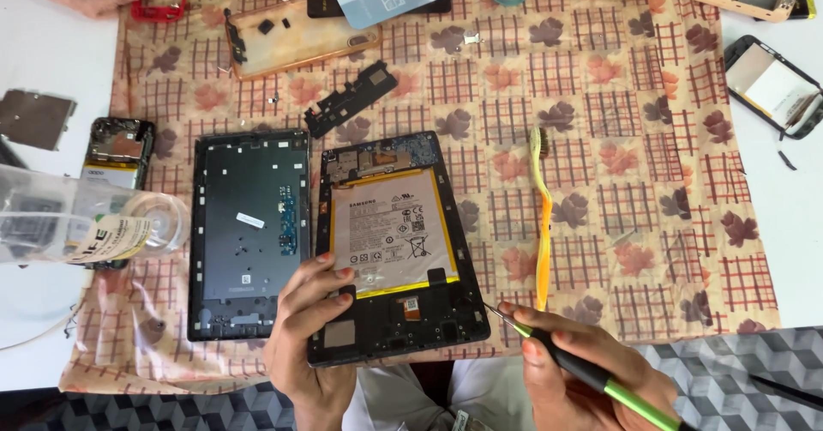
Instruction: The person cleans the interior of a disassembled Samsung tablet using a toothbrush and a screwdriver. They scrub the battery area and edges, then use the screwdriver to scrape adhesive residue from the frame.
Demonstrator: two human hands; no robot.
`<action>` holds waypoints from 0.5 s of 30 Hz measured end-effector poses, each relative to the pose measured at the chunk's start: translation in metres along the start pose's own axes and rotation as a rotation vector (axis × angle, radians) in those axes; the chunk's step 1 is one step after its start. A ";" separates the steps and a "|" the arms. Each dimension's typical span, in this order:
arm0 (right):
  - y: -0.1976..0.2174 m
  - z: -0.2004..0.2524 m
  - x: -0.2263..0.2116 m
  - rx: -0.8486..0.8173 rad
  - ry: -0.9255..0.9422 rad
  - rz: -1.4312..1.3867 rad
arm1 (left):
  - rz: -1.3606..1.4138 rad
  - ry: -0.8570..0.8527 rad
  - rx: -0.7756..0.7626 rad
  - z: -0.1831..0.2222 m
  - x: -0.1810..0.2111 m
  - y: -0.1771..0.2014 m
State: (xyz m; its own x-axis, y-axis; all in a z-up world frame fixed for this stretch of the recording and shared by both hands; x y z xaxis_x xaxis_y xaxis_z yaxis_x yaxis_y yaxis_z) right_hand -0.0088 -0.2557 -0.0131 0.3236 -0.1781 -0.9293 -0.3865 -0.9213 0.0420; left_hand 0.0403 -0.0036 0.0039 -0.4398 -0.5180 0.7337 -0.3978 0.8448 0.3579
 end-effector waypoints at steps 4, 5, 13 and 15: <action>-0.004 0.006 0.016 0.102 0.074 -0.043 | -0.015 0.001 -0.005 0.001 -0.001 0.000; -0.005 0.008 0.019 0.096 0.090 -0.045 | -0.003 -0.007 -0.003 0.002 -0.001 0.000; -0.025 -0.019 -0.004 0.078 0.054 0.045 | 0.013 0.001 0.004 0.003 -0.003 -0.002; -0.039 -0.032 -0.012 0.128 0.052 -0.003 | 0.016 0.001 0.002 0.003 -0.003 -0.002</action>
State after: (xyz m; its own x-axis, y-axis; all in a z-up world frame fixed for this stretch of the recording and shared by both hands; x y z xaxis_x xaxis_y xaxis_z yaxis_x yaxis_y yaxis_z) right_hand 0.0304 -0.2293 0.0079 0.3680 -0.1966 -0.9088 -0.4920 -0.8705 -0.0108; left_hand 0.0397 -0.0040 -0.0006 -0.4454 -0.5039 0.7401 -0.3923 0.8529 0.3445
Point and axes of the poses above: each hand's wrist, its own z-axis away from the middle knuckle, its own y-axis out of the back of the hand, x = y × z, the point moved 5 cm from there along -z, towards the middle knuckle, and after that the axes turned 1 degree about y, right-handed, at the moved point
